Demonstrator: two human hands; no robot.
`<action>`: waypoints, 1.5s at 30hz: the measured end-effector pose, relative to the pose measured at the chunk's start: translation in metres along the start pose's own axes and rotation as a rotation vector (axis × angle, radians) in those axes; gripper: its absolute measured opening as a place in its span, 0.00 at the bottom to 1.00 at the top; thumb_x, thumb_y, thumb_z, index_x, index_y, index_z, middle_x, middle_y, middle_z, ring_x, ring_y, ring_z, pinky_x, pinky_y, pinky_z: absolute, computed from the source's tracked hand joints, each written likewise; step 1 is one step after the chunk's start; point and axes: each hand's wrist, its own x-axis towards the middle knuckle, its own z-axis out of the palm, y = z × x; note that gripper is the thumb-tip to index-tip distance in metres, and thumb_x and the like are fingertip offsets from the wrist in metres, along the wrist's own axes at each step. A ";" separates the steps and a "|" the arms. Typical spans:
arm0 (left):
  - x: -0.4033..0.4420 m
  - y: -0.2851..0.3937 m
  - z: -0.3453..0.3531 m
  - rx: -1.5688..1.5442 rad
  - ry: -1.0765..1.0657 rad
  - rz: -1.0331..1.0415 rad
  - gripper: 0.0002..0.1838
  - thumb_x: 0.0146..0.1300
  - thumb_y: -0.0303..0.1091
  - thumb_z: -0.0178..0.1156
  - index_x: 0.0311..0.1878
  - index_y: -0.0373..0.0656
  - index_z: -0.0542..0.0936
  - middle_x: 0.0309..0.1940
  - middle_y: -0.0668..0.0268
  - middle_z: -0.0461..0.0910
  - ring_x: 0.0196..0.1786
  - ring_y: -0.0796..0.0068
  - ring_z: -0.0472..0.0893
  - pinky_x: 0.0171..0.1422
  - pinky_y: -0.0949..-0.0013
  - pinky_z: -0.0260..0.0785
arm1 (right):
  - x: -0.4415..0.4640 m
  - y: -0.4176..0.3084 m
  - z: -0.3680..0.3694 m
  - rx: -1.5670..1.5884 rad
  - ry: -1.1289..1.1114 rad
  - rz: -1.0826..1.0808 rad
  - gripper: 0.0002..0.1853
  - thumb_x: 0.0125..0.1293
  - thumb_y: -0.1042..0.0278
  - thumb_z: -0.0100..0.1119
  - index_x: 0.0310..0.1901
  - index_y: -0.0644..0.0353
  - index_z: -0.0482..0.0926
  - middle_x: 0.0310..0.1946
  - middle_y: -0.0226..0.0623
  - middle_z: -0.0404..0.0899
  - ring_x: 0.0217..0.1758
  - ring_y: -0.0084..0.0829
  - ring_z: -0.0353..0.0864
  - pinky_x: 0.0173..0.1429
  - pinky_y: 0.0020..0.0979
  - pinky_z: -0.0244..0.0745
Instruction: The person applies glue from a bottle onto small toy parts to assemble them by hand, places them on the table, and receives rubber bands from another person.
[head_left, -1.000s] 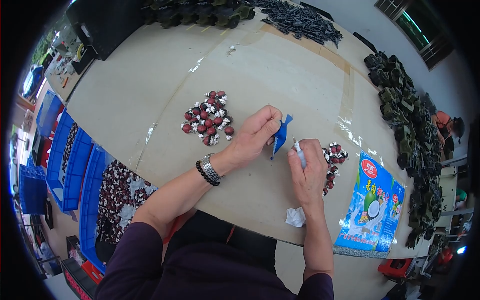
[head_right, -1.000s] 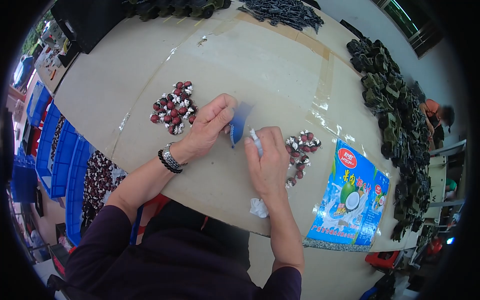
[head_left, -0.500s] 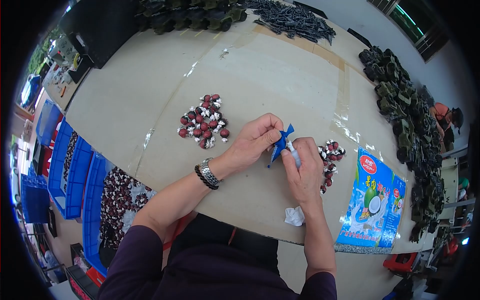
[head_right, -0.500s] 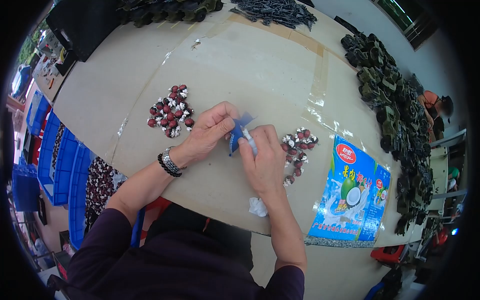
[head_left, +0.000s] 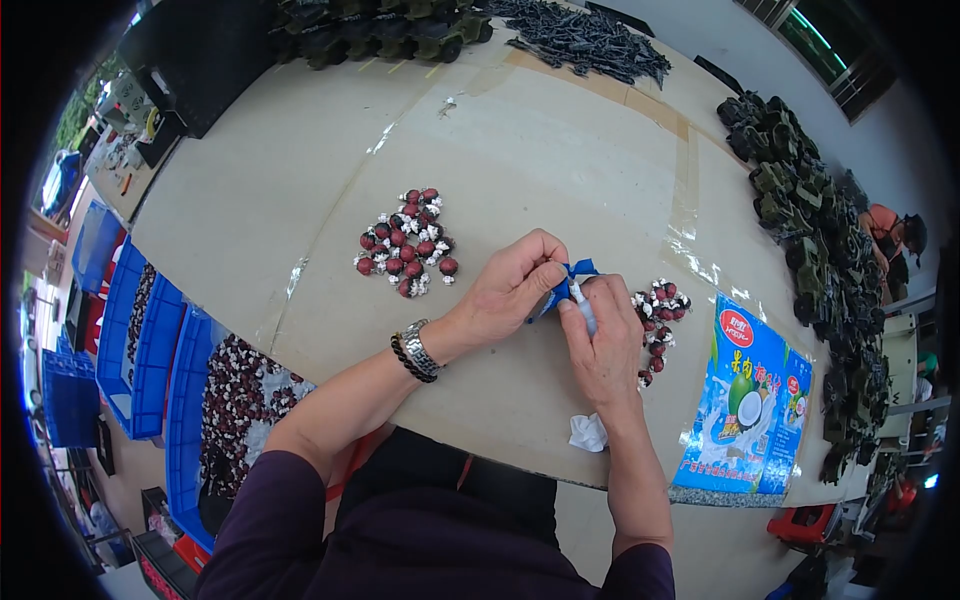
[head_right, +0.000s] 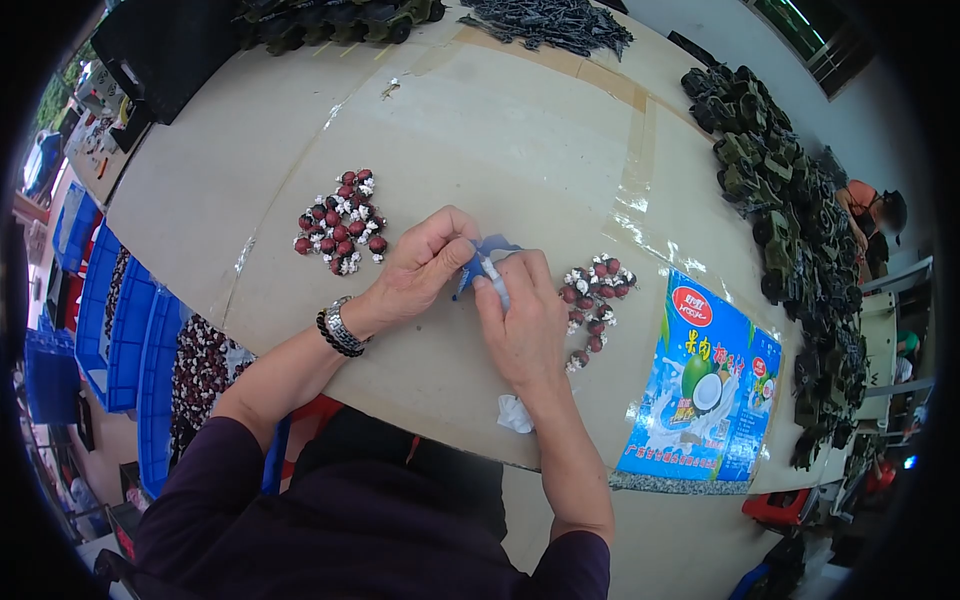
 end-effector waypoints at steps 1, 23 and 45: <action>0.000 0.002 0.001 0.025 0.009 0.016 0.07 0.71 0.34 0.51 0.42 0.40 0.70 0.29 0.76 0.67 0.31 0.90 0.62 0.32 0.82 0.58 | 0.000 0.000 0.000 0.000 0.000 0.001 0.09 0.60 0.69 0.58 0.37 0.65 0.74 0.37 0.41 0.72 0.33 0.43 0.77 0.34 0.38 0.71; -0.001 0.007 0.003 -0.762 -0.006 -0.324 0.09 0.70 0.35 0.52 0.47 0.42 0.71 0.35 0.70 0.74 0.32 0.83 0.69 0.34 0.78 0.61 | 0.001 0.013 -0.013 0.563 0.217 0.316 0.13 0.52 0.81 0.65 0.35 0.60 0.71 0.30 0.26 0.73 0.31 0.15 0.70 0.34 0.20 0.68; -0.007 -0.002 0.002 -0.754 -0.073 -0.259 0.14 0.60 0.26 0.64 0.46 0.41 0.72 0.45 0.68 0.78 0.44 0.81 0.77 0.46 0.76 0.71 | 0.002 0.009 -0.011 0.403 0.154 -0.022 0.12 0.45 0.81 0.71 0.31 0.62 0.78 0.33 0.34 0.77 0.33 0.25 0.76 0.37 0.25 0.71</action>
